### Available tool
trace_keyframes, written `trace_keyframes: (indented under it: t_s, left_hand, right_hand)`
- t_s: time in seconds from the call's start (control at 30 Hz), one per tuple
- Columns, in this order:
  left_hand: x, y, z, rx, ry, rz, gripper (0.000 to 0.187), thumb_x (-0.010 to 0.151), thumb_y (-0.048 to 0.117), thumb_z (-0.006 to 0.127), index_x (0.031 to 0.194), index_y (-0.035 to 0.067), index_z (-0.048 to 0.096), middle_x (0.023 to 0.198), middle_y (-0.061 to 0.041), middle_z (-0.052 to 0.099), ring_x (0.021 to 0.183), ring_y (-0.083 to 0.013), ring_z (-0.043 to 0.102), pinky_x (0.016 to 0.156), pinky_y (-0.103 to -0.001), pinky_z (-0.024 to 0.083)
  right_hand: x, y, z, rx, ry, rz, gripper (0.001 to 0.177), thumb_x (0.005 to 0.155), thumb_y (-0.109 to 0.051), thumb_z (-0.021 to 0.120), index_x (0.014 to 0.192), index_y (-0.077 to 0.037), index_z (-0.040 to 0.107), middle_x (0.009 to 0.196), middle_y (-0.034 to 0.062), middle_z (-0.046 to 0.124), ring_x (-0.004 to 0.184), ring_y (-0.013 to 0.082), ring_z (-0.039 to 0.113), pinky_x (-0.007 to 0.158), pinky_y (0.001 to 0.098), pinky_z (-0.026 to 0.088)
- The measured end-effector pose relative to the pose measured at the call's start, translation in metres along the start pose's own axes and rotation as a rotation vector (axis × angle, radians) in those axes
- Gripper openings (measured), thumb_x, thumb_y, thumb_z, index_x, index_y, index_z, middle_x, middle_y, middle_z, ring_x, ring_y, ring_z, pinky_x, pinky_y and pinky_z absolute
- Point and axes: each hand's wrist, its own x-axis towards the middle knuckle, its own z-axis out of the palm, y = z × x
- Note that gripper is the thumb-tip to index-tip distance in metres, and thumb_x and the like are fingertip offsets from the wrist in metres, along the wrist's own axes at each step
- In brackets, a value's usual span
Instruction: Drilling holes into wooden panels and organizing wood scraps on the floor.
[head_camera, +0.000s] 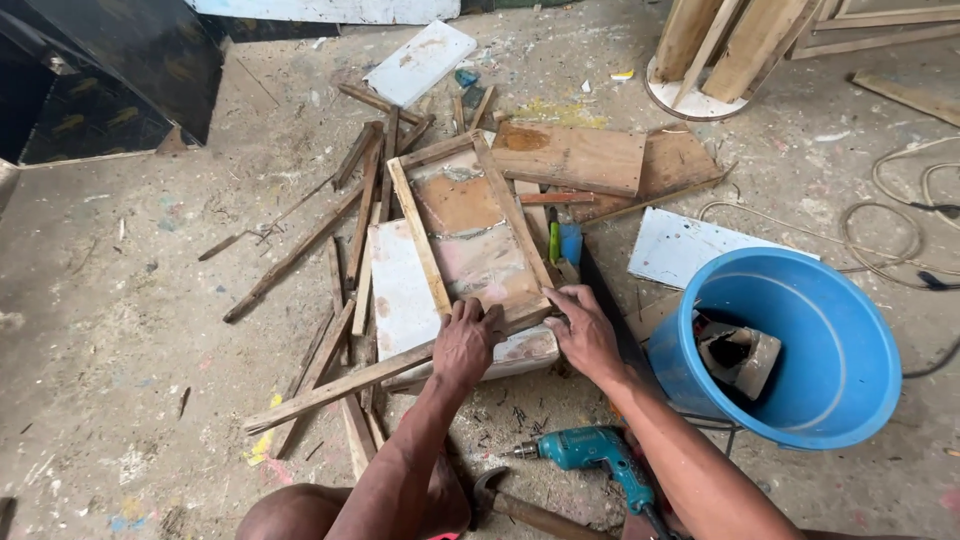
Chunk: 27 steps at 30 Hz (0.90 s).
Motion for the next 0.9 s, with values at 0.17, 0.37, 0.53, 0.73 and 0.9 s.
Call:
trace_keyframes:
  t_s: [0.17, 0.37, 0.53, 0.73, 0.9]
  left_hand:
    - [-0.003, 0.012, -0.044, -0.036, -0.054, -0.043, 0.038, 0.097, 0.036, 0.065, 0.132, 0.023, 0.062, 0.105, -0.002, 0.044, 0.103, -0.0254, 0.045, 0.089, -0.042, 0.039]
    - [0.012, -0.003, -0.037, -0.194, -0.122, 0.007, 0.035, 0.101, 0.037, 0.059, 0.133, 0.024, 0.066, 0.099, -0.005, 0.056, 0.103, -0.0277, 0.057, 0.088, -0.044, 0.045]
    - [0.016, -0.015, -0.024, -0.184, -0.12, 0.022, 0.033, 0.103, 0.038, 0.055, 0.13, 0.027, 0.069, 0.095, -0.004, 0.069, 0.106, -0.0266, 0.061, 0.09, -0.045, 0.045]
    - [0.006, -0.006, -0.062, -0.151, -0.08, -0.043, 0.039, 0.101, 0.054, 0.052, 0.129, 0.032, 0.067, 0.121, -0.001, 0.065, 0.121, -0.0265, 0.053, 0.095, -0.048, 0.046]
    - [-0.034, -0.034, -0.069, -0.193, -0.046, -0.153, 0.035, 0.102, 0.052, 0.055, 0.123, 0.027, 0.066, 0.126, -0.002, 0.054, 0.124, -0.0257, 0.05, 0.096, -0.045, 0.049]
  right_hand:
    - [0.007, 0.001, -0.005, -0.069, -0.04, -0.018, 0.042, 0.089, -0.018, 0.075, 0.131, -0.022, 0.072, 0.122, 0.0098, 0.059, 0.106, 0.0379, 0.065, 0.089, 0.0474, 0.054]
    - [0.009, 0.003, -0.002, -0.126, -0.024, -0.002, 0.043, 0.092, -0.032, 0.072, 0.135, -0.031, 0.069, 0.12, 0.0059, 0.059, 0.101, 0.0335, 0.065, 0.085, 0.0457, 0.055]
    - [0.015, 0.015, 0.001, -0.088, -0.039, -0.026, 0.042, 0.099, -0.037, 0.066, 0.138, -0.025, 0.067, 0.117, 0.0094, 0.059, 0.094, 0.0382, 0.066, 0.078, 0.0485, 0.057]
    - [0.021, 0.01, -0.005, -0.182, -0.125, -0.067, 0.043, 0.103, -0.038, 0.057, 0.145, -0.034, 0.059, 0.119, 0.0066, 0.057, 0.087, 0.0391, 0.069, 0.071, 0.0515, 0.06]
    - [0.036, 0.037, 0.006, -0.239, -0.184, -0.068, 0.038, 0.101, -0.041, 0.059, 0.139, -0.038, 0.061, 0.118, 0.0036, 0.058, 0.089, 0.04, 0.07, 0.072, 0.052, 0.061]
